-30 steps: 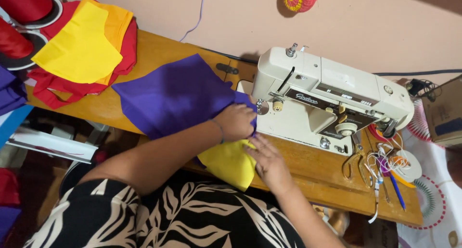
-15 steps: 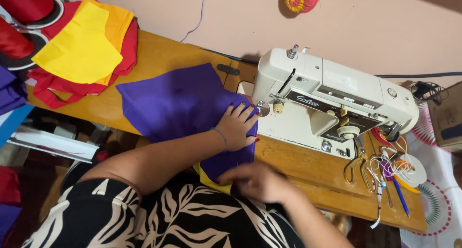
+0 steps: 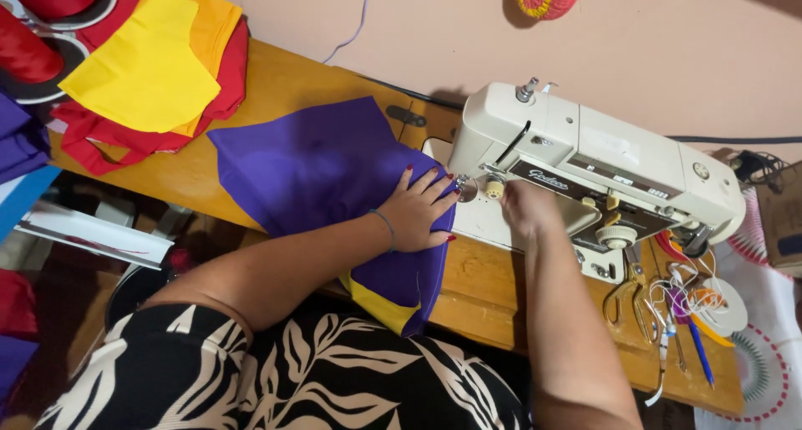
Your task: Preparing and aligning pieces of yellow and purple fabric for sewing on a machine.
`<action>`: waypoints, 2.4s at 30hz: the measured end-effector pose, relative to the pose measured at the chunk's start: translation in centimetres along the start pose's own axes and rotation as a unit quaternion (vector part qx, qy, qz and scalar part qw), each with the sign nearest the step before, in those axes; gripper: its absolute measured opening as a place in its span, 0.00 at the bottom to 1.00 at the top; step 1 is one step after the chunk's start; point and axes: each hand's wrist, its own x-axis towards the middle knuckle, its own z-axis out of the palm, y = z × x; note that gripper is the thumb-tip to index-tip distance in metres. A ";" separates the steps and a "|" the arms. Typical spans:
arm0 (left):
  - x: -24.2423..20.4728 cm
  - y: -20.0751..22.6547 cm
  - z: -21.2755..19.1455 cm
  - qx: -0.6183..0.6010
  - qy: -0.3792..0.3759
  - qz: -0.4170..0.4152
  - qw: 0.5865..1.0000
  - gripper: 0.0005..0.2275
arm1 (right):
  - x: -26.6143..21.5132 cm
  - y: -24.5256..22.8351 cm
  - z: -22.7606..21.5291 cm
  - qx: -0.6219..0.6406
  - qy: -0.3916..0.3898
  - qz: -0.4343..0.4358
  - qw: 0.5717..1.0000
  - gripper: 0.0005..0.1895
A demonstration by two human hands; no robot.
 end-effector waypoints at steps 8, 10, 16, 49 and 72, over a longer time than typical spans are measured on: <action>0.1 0.5 -1.0 0.007 -0.032 -0.020 0.999 0.36 | 1.3 0.9 1.7 -0.010 -0.014 -0.054 0.998 0.05; 0.2 0.4 -1.0 0.013 -0.036 -0.019 0.999 0.36 | 1.9 1.4 1.9 -0.012 -0.018 -0.069 0.997 0.04; 0.2 0.6 -0.8 0.030 -0.035 -0.017 0.999 0.36 | 1.7 2.8 2.5 -0.015 -0.024 -0.113 0.993 0.03; 0.1 0.5 -0.5 0.016 -0.016 -0.025 0.999 0.38 | -13.7 -4.8 -3.4 -0.151 0.090 -0.651 0.739 0.19; 0.0 0.5 -1.7 -0.010 -0.054 -0.025 0.998 0.37 | -12.1 -6.4 -6.0 -0.302 0.252 -0.647 0.653 0.15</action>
